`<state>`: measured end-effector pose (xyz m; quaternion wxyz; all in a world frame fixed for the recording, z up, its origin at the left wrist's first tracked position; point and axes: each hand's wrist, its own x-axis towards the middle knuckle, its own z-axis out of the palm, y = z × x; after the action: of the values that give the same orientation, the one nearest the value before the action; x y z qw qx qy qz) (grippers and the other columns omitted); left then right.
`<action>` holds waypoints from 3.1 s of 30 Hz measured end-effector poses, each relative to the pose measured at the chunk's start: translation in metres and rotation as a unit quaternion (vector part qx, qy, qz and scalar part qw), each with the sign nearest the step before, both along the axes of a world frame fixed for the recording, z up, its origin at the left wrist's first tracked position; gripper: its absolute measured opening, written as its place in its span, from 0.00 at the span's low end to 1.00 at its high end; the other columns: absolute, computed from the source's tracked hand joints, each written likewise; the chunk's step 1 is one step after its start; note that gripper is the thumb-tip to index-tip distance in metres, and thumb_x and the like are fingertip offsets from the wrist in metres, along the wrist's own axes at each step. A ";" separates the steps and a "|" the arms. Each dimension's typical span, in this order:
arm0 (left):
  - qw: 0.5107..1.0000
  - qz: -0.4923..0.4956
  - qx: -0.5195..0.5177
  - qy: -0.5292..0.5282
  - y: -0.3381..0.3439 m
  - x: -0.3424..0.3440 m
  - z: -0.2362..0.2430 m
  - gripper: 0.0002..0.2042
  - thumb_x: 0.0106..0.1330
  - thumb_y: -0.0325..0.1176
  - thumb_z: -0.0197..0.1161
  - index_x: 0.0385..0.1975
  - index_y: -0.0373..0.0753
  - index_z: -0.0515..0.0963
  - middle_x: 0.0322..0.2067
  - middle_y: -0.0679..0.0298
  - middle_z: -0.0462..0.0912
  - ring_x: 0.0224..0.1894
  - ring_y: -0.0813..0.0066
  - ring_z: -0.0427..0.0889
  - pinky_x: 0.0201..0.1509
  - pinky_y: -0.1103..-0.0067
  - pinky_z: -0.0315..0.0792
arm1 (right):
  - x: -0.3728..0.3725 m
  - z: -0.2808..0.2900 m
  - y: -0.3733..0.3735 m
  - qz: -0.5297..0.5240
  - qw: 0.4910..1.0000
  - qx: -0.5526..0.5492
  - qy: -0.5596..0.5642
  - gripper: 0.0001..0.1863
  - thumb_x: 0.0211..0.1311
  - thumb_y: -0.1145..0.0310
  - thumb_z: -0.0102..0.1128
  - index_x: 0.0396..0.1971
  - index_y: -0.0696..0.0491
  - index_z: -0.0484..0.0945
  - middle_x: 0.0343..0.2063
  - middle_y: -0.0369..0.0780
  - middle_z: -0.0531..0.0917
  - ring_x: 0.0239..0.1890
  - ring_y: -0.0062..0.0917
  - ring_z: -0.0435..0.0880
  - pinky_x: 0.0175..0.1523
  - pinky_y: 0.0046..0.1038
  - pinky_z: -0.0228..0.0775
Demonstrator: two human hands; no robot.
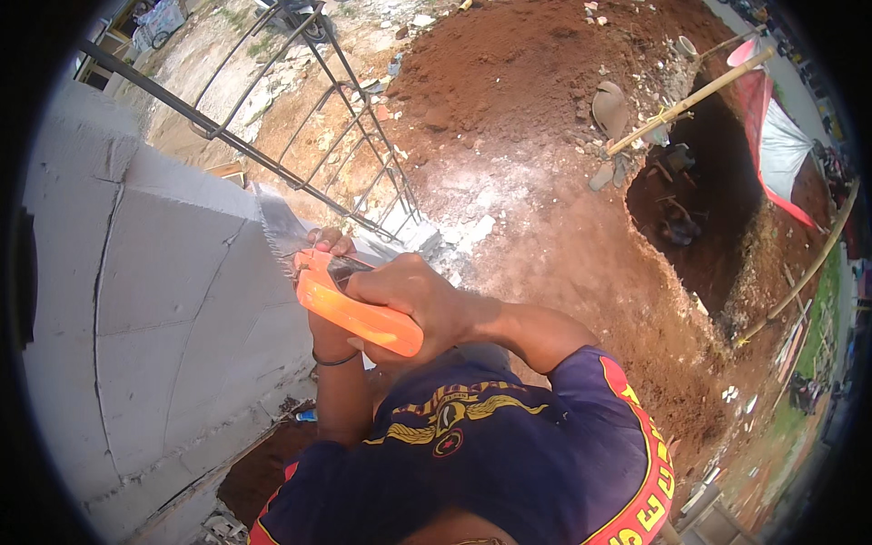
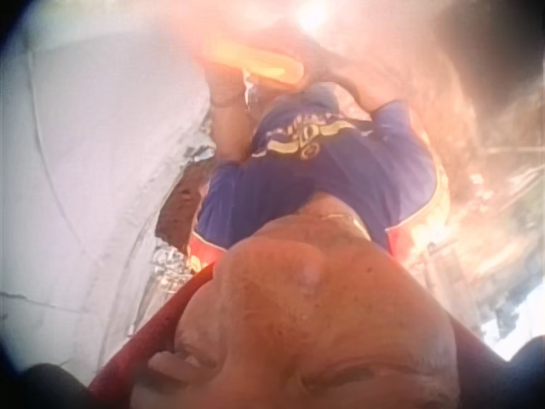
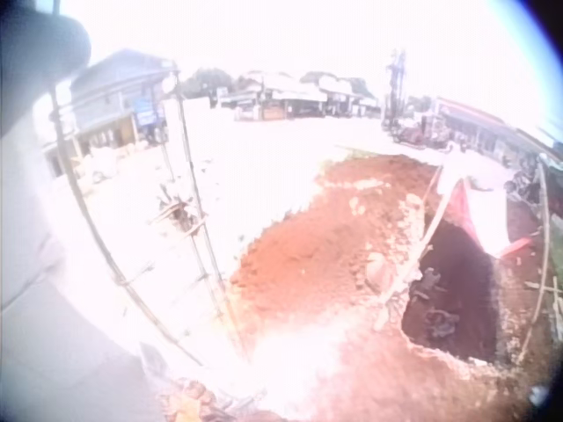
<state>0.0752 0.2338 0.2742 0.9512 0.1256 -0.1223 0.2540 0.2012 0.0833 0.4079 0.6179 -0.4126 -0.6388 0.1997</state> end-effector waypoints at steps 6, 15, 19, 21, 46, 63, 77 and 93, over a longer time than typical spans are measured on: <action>0.960 0.201 -0.106 0.162 -0.007 0.014 0.017 0.08 0.68 0.42 0.58 0.35 0.46 0.74 0.32 0.68 0.76 0.34 0.78 0.75 0.40 0.79 0.74 | 0.003 -0.001 0.017 -0.029 0.997 -0.073 -0.023 0.10 0.44 0.70 0.67 0.28 0.55 0.77 0.16 0.40 0.75 0.17 0.31 0.78 0.24 0.28 0.66; 0.955 0.183 -0.168 0.160 -0.003 0.021 0.006 0.23 0.69 0.58 0.47 0.29 0.42 0.70 0.26 0.64 0.73 0.29 0.69 0.73 0.32 0.75 0.71 | -0.002 -0.007 0.006 -0.031 0.998 -0.045 -0.031 0.06 0.44 0.71 0.64 0.23 0.56 0.76 0.15 0.38 0.77 0.15 0.25 0.77 0.24 0.24 0.67; 0.980 0.154 -0.069 0.104 -0.006 0.020 0.017 0.08 0.67 0.41 0.60 0.32 0.44 0.78 0.32 0.65 0.79 0.37 0.69 0.75 0.45 0.76 0.74 | -0.001 -0.007 0.009 -0.047 0.993 -0.092 -0.065 0.07 0.44 0.70 0.64 0.22 0.56 0.76 0.16 0.37 0.78 0.16 0.25 0.79 0.25 0.23 0.68; 0.957 0.172 -0.107 0.206 -0.020 0.023 0.037 0.10 0.67 0.43 0.59 0.30 0.44 0.77 0.30 0.65 0.78 0.37 0.70 0.75 0.41 0.74 0.75 | 0.000 -0.002 0.000 -0.040 0.998 -0.030 -0.024 0.06 0.45 0.71 0.63 0.22 0.56 0.75 0.15 0.37 0.77 0.15 0.25 0.77 0.24 0.24 0.66; 0.906 0.253 -0.202 0.274 -0.015 0.044 0.038 0.16 0.69 0.49 0.51 0.23 0.47 0.73 0.22 0.65 0.74 0.26 0.72 0.73 0.29 0.75 0.71 | 0.020 0.004 -0.007 -0.010 0.998 -0.057 -0.015 0.13 0.48 0.61 0.67 0.23 0.55 0.76 0.17 0.36 0.80 0.18 0.22 0.79 0.26 0.22 0.69; 0.973 0.194 -0.123 0.018 -0.021 0.030 0.004 0.16 0.72 0.49 0.48 0.31 0.43 0.71 0.23 0.69 0.73 0.27 0.78 0.74 0.29 0.78 0.72 | 0.008 -0.027 0.016 0.068 0.990 -0.016 -0.122 0.08 0.42 0.73 0.64 0.24 0.58 0.76 0.17 0.42 0.78 0.17 0.31 0.79 0.26 0.28 0.70; 0.869 0.404 -0.030 0.283 -0.027 0.050 0.060 0.10 0.74 0.42 0.46 0.37 0.45 0.72 0.31 0.70 0.75 0.31 0.79 0.76 0.37 0.78 0.73 | 0.010 -0.001 0.033 0.061 0.994 -0.078 -0.054 0.05 0.47 0.74 0.62 0.22 0.58 0.75 0.12 0.37 0.73 0.14 0.22 0.72 0.23 0.26 0.65; 0.851 0.410 -0.148 0.291 -0.022 0.065 0.049 0.11 0.72 0.44 0.49 0.35 0.46 0.73 0.30 0.68 0.77 0.31 0.73 0.78 0.37 0.74 0.76 | 0.019 -0.013 0.021 0.074 0.996 -0.027 -0.049 0.07 0.49 0.71 0.61 0.24 0.59 0.76 0.13 0.34 0.73 0.16 0.17 0.71 0.25 0.22 0.65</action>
<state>0.1403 0.2122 0.3231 0.7598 0.0901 0.2617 0.5883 0.2204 0.1042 0.3950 0.5579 -0.3899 -0.6916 0.2417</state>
